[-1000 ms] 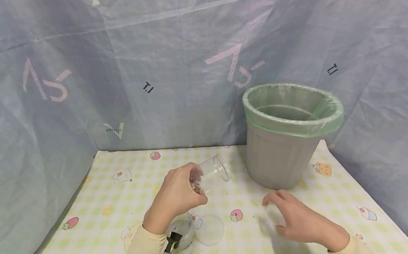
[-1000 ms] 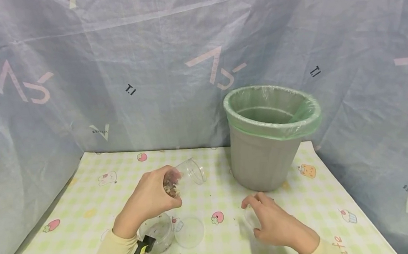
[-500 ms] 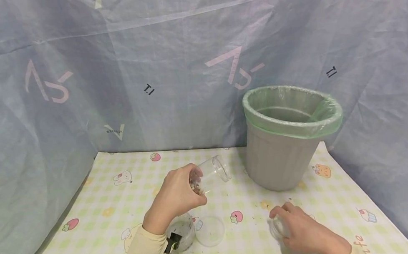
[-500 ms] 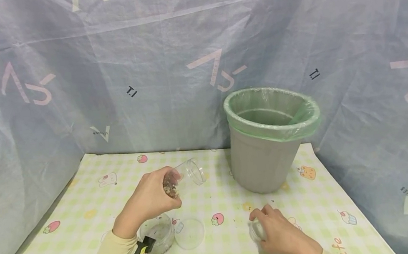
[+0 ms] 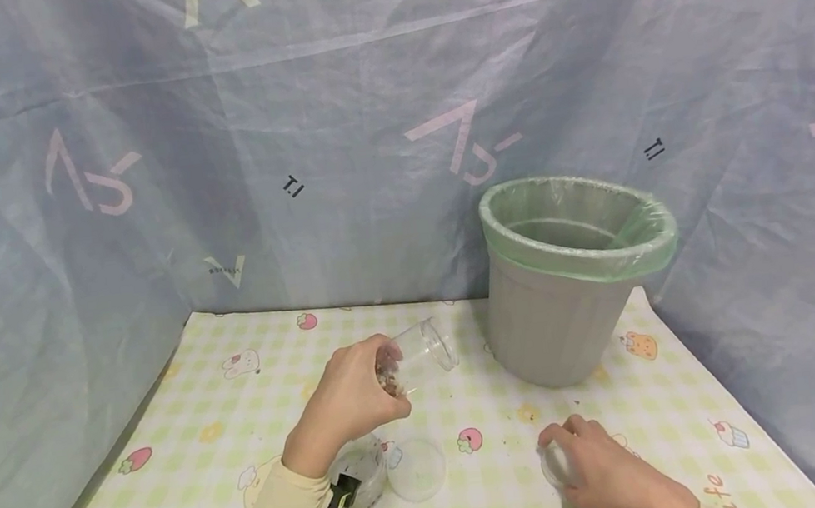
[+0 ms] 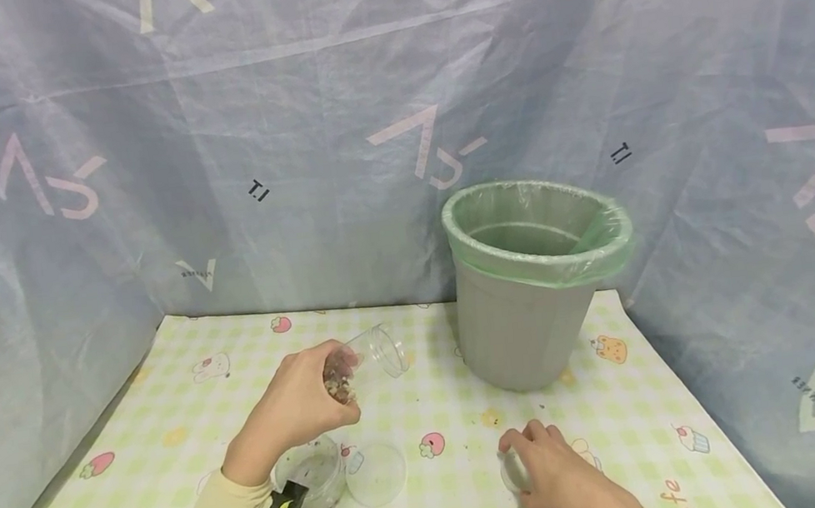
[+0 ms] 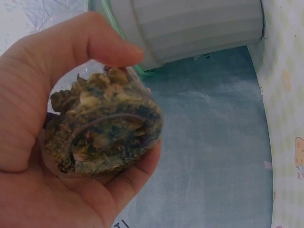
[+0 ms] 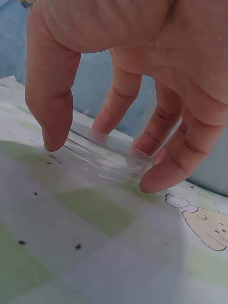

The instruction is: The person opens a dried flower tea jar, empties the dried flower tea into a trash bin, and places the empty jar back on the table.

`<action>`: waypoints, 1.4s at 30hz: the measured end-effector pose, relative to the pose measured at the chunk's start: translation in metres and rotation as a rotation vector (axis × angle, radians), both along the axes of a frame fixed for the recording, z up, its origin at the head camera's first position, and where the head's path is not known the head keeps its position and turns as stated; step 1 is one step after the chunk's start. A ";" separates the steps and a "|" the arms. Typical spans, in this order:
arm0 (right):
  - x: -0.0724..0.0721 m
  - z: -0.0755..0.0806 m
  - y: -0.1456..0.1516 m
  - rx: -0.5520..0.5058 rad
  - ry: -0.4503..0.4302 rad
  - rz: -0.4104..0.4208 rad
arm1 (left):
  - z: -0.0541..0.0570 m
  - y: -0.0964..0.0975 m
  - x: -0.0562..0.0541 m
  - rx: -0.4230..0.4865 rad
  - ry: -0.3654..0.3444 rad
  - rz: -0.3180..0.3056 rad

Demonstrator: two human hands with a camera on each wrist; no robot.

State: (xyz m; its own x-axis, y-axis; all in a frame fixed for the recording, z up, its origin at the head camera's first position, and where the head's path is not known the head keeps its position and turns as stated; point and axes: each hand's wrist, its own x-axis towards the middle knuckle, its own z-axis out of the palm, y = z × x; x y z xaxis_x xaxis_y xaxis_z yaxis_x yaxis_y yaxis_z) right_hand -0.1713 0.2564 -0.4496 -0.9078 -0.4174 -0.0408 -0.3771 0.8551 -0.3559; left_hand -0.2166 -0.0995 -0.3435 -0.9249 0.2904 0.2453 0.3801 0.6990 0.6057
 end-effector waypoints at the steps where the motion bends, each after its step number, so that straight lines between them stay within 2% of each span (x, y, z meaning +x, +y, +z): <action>1: 0.000 0.000 0.000 0.003 -0.006 -0.007 | 0.000 0.000 0.000 0.002 0.000 0.000; 14: 0.006 0.003 0.002 0.014 -0.036 -0.025 | -0.001 0.000 0.000 0.009 0.009 -0.005; 18: 0.006 0.012 0.004 0.046 -0.013 -0.070 | -0.001 0.001 0.000 0.009 0.012 -0.004; 22: 0.008 0.030 0.004 0.020 0.032 -0.090 | -0.001 0.000 0.000 0.006 0.008 -0.002; 26: 0.010 0.055 0.006 -0.007 0.176 -0.067 | 0.000 0.000 0.001 0.008 0.009 -0.002; 32: 0.007 0.098 0.015 -0.071 0.571 0.094 | 0.000 -0.001 0.001 0.011 0.008 0.003; 34: 0.006 0.114 0.018 -0.099 0.674 0.128 | 0.000 -0.001 0.002 0.014 0.010 0.006; 37: 0.005 0.137 0.022 -0.118 0.788 0.146 | 0.000 -0.002 0.002 0.018 0.011 0.007; 42: 0.004 0.167 0.028 -0.137 0.915 0.106 | 0.000 -0.003 0.002 0.021 0.015 0.002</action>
State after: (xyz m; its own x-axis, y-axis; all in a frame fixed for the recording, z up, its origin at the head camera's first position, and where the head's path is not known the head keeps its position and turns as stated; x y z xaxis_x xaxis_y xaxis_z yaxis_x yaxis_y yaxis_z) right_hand -0.1671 0.2849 -0.2828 -0.5193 -0.4476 0.7280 -0.6343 0.7728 0.0227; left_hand -0.2142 -0.1025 -0.3433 -0.9217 0.2831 0.2651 0.3878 0.6871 0.6145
